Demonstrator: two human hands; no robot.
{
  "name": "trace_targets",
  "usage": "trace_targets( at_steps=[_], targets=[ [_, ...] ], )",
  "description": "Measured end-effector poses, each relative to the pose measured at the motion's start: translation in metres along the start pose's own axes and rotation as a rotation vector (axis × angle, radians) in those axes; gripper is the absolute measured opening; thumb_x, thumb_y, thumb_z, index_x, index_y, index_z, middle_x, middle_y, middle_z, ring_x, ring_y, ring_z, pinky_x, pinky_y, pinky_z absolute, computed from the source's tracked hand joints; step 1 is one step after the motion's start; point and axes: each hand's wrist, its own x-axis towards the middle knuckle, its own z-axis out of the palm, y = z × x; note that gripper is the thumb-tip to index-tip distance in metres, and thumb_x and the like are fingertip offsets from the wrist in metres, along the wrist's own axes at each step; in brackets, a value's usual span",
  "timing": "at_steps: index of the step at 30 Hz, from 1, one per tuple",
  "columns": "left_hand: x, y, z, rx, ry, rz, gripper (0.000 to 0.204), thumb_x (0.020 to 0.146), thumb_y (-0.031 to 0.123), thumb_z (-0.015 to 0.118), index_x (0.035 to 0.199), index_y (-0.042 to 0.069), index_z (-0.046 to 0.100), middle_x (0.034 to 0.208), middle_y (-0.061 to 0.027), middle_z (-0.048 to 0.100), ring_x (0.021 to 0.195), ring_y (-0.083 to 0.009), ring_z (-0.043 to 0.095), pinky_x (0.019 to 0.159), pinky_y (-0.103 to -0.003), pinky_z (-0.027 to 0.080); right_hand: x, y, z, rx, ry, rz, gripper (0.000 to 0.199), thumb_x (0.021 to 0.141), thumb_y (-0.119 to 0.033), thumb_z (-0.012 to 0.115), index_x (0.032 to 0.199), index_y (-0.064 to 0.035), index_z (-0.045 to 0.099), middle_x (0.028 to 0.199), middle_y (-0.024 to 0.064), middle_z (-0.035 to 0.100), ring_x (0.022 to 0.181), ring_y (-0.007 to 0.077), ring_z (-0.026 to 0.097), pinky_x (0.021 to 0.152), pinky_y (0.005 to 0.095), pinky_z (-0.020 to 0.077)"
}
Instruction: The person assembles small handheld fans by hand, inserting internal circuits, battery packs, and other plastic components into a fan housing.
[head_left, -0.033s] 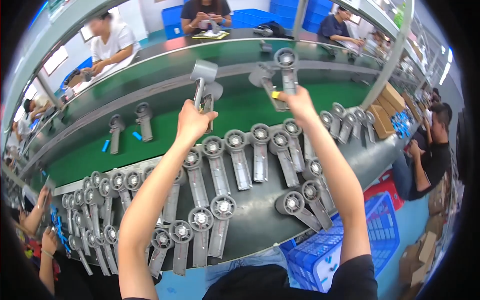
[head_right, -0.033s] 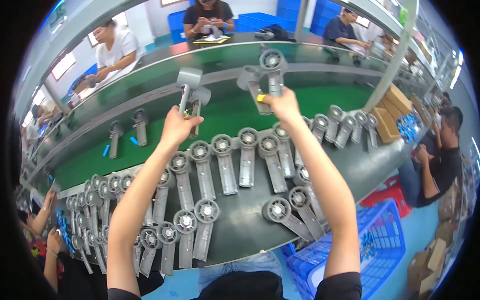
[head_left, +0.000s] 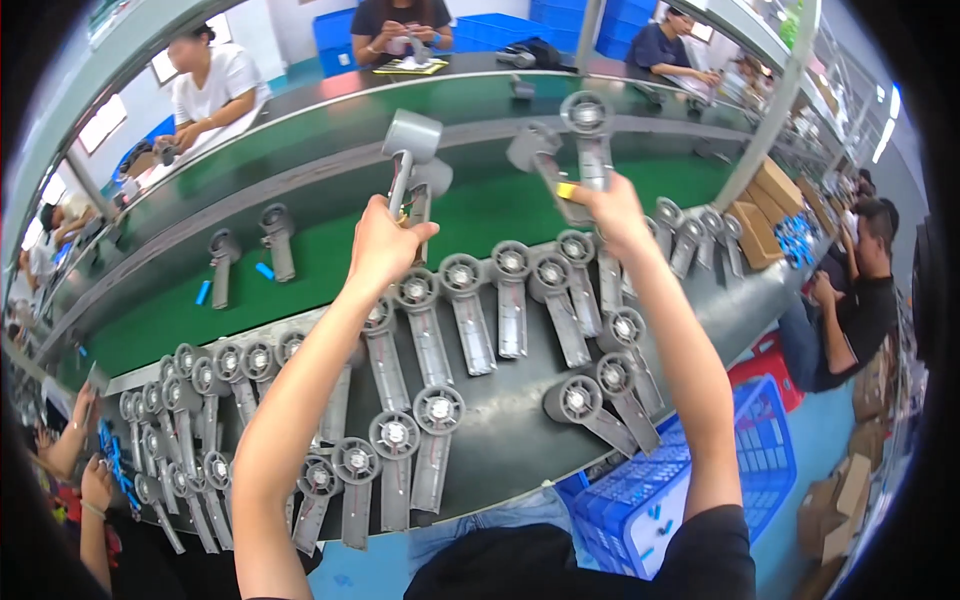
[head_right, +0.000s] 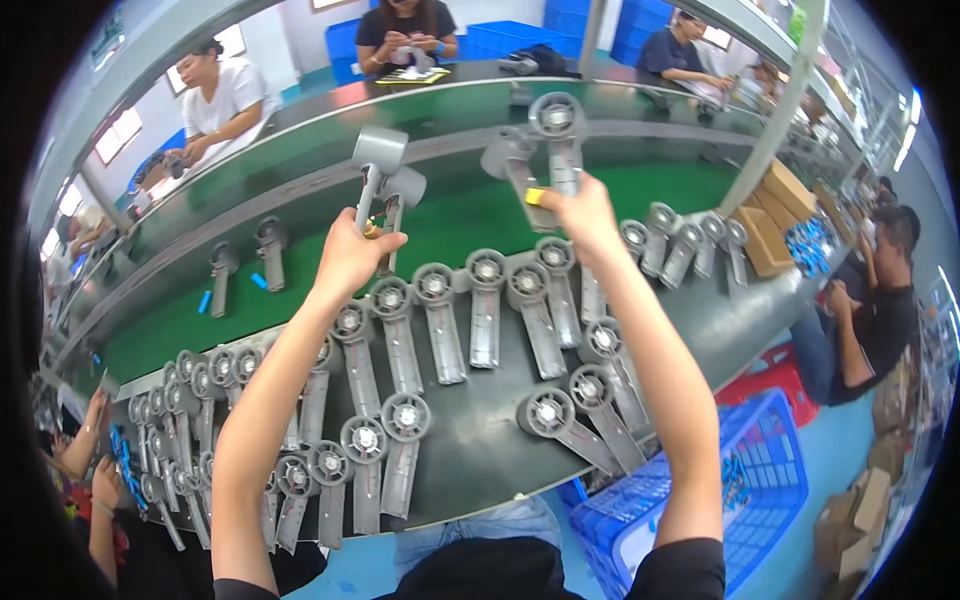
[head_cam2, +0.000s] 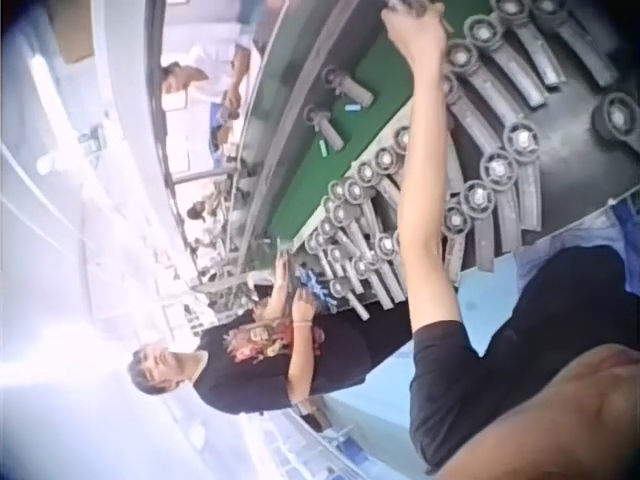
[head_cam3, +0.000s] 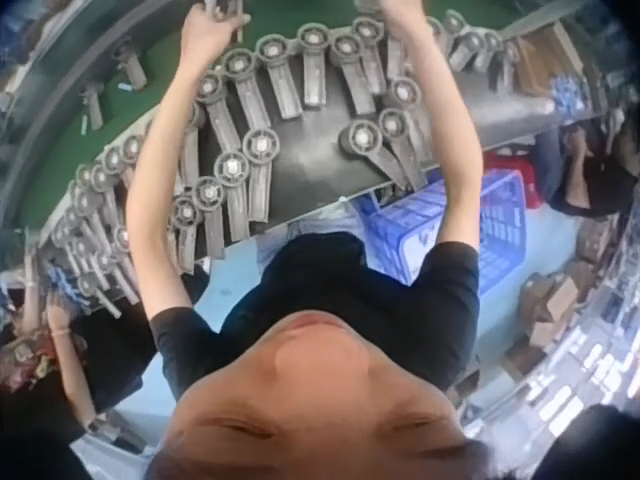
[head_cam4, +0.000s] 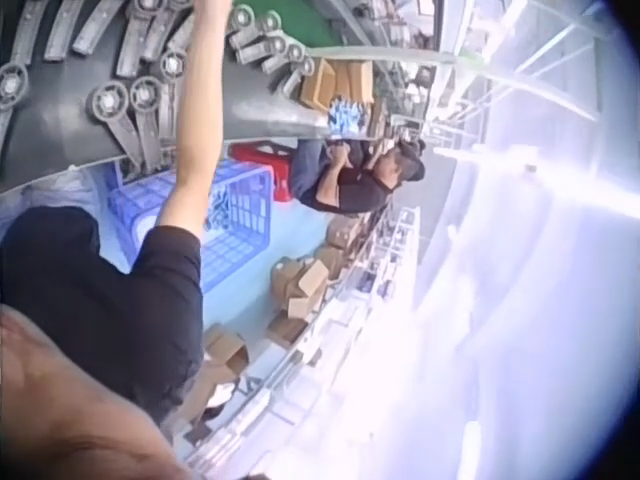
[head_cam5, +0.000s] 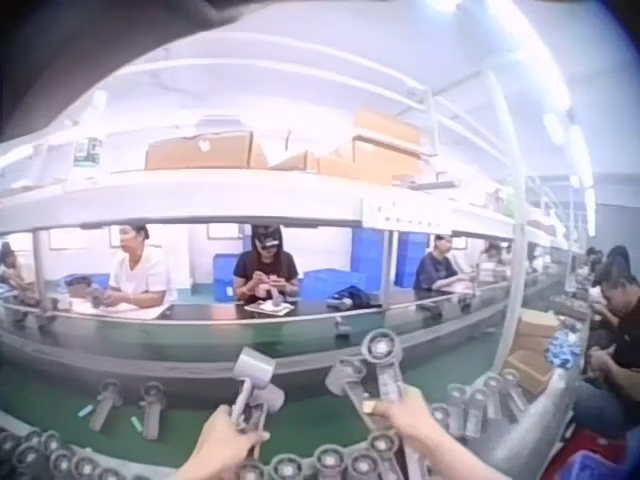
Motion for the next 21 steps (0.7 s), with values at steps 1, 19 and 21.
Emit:
trace_targets(
  at_steps=[1, 19, 21],
  targets=[
    [-0.02, 0.02, 0.004, 0.007, -0.049, 0.084, 0.052, 0.071, 0.023, 0.082, 0.103, -0.006, 0.053, 0.099, -0.0243, 0.066, 0.096, -0.0334, 0.066, 0.082, -0.041, 0.051, -0.022, -0.007, -0.033, -0.068, 0.026, -0.024, 0.027, 0.078, -0.009, 0.071, 0.101, 0.002, 0.063, 0.089, 0.0073, 0.068, 0.076, 0.0148, 0.062, 0.067, 0.0315, 0.0484],
    [-0.214, 0.147, 0.27, -0.026, -0.347, 0.044, 0.06, 0.073, 0.015, 0.081, 0.111, -0.01, 0.042, 0.111, -0.0312, 0.059, 0.104, -0.0431, 0.061, 0.091, -0.046, 0.05, -0.187, 0.122, -0.22, -0.062, 0.332, 0.218, 0.029, 0.076, -0.007, 0.071, 0.103, 0.0019, 0.063, 0.092, 0.0089, 0.07, 0.079, 0.0154, 0.065, 0.074, 0.028, 0.0505],
    [-0.219, 0.14, 0.286, -0.041, -0.319, 0.012, 0.063, 0.076, 0.02, 0.079, 0.113, -0.011, 0.039, 0.117, -0.0332, 0.051, 0.104, -0.0444, 0.06, 0.09, -0.046, 0.051, -0.184, 0.126, -0.224, -0.08, 0.203, 0.343, 0.028, 0.081, -0.012, 0.07, 0.105, 0.0017, 0.063, 0.093, 0.008, 0.07, 0.079, 0.0152, 0.066, 0.07, 0.029, 0.0494]
  ],
)
